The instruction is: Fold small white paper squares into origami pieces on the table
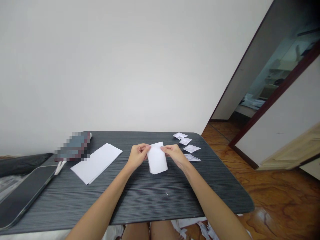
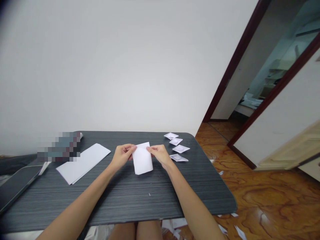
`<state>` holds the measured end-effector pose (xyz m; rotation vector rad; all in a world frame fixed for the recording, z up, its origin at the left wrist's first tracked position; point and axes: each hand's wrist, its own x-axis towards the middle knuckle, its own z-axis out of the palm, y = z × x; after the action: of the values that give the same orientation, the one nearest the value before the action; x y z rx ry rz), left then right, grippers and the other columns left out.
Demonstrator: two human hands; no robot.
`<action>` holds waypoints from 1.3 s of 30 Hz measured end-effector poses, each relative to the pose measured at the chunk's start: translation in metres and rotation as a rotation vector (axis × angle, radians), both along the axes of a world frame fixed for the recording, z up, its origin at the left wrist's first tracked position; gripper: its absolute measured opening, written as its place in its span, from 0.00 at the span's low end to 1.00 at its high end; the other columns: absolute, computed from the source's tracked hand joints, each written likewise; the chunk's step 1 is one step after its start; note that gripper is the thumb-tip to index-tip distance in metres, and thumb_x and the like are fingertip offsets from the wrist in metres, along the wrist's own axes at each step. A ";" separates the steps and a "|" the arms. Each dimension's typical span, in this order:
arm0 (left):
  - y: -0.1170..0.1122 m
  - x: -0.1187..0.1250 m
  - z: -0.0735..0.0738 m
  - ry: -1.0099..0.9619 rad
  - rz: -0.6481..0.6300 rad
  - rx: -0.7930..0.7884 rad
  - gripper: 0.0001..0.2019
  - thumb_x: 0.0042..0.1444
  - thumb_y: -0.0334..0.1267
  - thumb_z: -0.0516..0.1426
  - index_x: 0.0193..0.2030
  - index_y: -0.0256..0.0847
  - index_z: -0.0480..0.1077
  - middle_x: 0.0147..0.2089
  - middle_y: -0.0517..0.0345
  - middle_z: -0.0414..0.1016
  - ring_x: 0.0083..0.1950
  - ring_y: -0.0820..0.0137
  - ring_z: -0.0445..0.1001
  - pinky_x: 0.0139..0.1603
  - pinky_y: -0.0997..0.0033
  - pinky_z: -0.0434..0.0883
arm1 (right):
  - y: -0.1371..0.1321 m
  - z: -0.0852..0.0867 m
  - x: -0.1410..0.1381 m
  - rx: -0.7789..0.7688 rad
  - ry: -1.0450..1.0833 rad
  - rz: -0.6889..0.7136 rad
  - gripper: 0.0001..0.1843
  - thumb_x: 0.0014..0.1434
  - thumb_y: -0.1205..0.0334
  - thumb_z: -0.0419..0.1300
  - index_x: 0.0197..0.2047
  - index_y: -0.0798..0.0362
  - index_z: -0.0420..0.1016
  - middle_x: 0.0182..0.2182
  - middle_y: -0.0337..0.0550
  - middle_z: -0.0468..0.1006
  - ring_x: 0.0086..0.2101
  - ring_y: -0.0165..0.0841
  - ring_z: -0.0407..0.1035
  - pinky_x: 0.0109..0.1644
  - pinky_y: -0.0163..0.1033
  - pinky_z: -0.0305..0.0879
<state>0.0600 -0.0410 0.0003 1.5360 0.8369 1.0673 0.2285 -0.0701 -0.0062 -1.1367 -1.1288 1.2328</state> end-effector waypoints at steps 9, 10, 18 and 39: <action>0.008 -0.006 -0.002 -0.027 0.073 -0.036 0.12 0.43 0.42 0.56 0.25 0.32 0.68 0.15 0.64 0.63 0.16 0.80 0.58 0.17 0.80 0.55 | -0.004 -0.002 -0.006 -0.029 -0.034 0.145 0.16 0.41 0.54 0.62 0.27 0.61 0.76 0.22 0.44 0.76 0.26 0.32 0.68 0.36 0.38 0.61; 0.010 -0.008 -0.002 -0.008 0.080 -0.023 0.12 0.44 0.42 0.56 0.25 0.32 0.68 0.16 0.63 0.64 0.17 0.79 0.59 0.18 0.79 0.56 | -0.004 -0.003 -0.006 -0.034 -0.052 0.146 0.16 0.41 0.54 0.62 0.26 0.61 0.76 0.21 0.43 0.75 0.26 0.31 0.68 0.35 0.37 0.60; 0.009 -0.022 0.021 0.485 -0.060 0.442 0.13 0.44 0.42 0.56 0.34 0.37 0.73 0.33 0.54 0.74 0.34 0.69 0.70 0.35 0.74 0.63 | -0.011 0.000 -0.019 0.030 -0.276 0.193 0.19 0.42 0.50 0.59 0.20 0.61 0.72 0.17 0.39 0.71 0.20 0.28 0.62 0.24 0.32 0.53; 0.021 -0.025 -0.002 -0.086 0.429 -0.012 0.18 0.44 0.51 0.54 0.20 0.34 0.65 0.16 0.62 0.61 0.18 0.77 0.57 0.17 0.78 0.53 | -0.016 0.008 0.016 -0.093 -0.182 0.384 0.26 0.47 0.45 0.55 0.35 0.63 0.73 0.36 0.58 0.75 0.35 0.37 0.71 0.36 0.37 0.63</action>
<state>0.0349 -0.0204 -0.0022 1.3189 1.1408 1.4223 0.2444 -0.0865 0.0021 -1.1529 -1.4906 1.5094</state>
